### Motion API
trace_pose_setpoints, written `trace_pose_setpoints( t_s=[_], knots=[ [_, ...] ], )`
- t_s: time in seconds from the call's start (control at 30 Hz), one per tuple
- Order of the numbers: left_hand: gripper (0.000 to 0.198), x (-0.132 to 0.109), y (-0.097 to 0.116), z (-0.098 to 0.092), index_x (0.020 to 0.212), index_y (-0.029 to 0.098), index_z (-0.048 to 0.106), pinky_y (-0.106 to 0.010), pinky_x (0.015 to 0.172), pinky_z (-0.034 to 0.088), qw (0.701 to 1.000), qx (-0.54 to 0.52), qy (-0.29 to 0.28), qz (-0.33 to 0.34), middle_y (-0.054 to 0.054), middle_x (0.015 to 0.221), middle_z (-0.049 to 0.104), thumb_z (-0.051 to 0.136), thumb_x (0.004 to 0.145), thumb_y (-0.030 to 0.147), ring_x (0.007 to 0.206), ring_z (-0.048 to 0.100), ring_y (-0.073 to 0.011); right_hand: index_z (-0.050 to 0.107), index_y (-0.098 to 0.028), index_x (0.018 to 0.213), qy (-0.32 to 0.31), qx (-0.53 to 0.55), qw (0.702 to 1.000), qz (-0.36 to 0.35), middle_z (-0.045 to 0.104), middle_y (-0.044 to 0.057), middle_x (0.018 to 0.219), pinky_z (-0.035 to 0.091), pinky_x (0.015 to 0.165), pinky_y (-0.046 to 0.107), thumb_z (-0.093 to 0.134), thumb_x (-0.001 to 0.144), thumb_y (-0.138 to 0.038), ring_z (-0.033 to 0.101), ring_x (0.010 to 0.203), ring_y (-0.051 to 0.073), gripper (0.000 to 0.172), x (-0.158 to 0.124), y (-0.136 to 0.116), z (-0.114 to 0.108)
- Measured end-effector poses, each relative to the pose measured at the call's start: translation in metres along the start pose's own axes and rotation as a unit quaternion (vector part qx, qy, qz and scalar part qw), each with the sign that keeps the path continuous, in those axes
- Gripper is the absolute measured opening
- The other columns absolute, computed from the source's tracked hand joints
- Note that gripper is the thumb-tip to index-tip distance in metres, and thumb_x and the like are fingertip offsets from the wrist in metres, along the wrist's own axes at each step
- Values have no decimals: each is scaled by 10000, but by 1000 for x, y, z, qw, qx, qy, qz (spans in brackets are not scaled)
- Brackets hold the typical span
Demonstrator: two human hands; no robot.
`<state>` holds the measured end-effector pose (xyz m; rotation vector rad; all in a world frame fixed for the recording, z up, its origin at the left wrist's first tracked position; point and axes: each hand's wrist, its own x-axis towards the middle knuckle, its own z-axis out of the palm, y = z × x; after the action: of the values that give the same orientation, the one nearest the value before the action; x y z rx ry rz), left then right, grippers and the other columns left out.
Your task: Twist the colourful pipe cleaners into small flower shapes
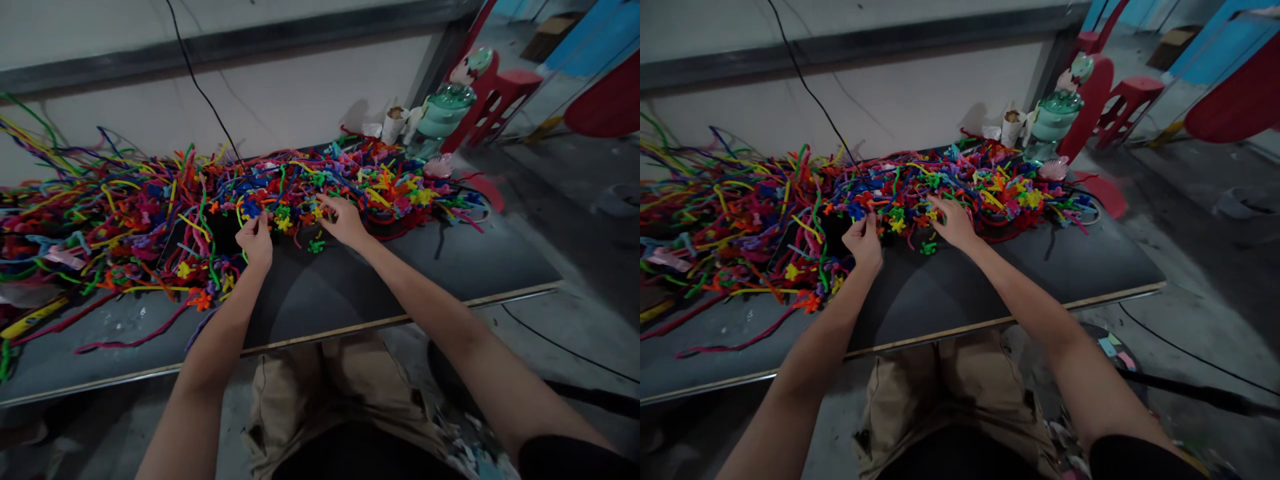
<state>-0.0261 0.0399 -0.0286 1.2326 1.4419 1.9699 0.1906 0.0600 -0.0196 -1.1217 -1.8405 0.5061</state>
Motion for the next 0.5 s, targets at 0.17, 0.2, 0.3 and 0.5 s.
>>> trace_pose_setpoints(
  t_s=[0.17,0.2,0.3,0.5],
  knots=[
    [217,1,-2,1,739,180,741,-262,715,534,1000,11,17,-10,-15,713,733,696,812,379,710,672,-141,752,-167,1104,-194,-197,959,-58,729,135,1026,415,949,483,765,752,-199,592,1052,316,354,29,-18,16],
    [212,2,-1,1,741,181,742,-263,721,535,1000,13,18,-12,-15,714,734,696,809,377,713,673,-144,769,-163,1044,-219,-216,950,-60,736,132,950,405,947,487,775,745,-204,602,1033,320,301,34,-21,18],
    [203,3,1,2,729,181,736,-260,734,537,1000,5,23,-19,-15,711,730,707,799,370,715,669,-143,784,-202,820,-222,-188,955,-54,720,77,778,406,936,462,746,753,-165,645,917,279,86,53,-26,14],
    [248,-5,2,3,804,170,710,-226,717,527,992,-63,26,-104,-29,791,726,672,843,412,773,667,-123,753,-183,758,-103,34,993,-37,695,18,732,475,869,373,739,753,-171,664,864,213,19,116,-17,-5]
  ],
)
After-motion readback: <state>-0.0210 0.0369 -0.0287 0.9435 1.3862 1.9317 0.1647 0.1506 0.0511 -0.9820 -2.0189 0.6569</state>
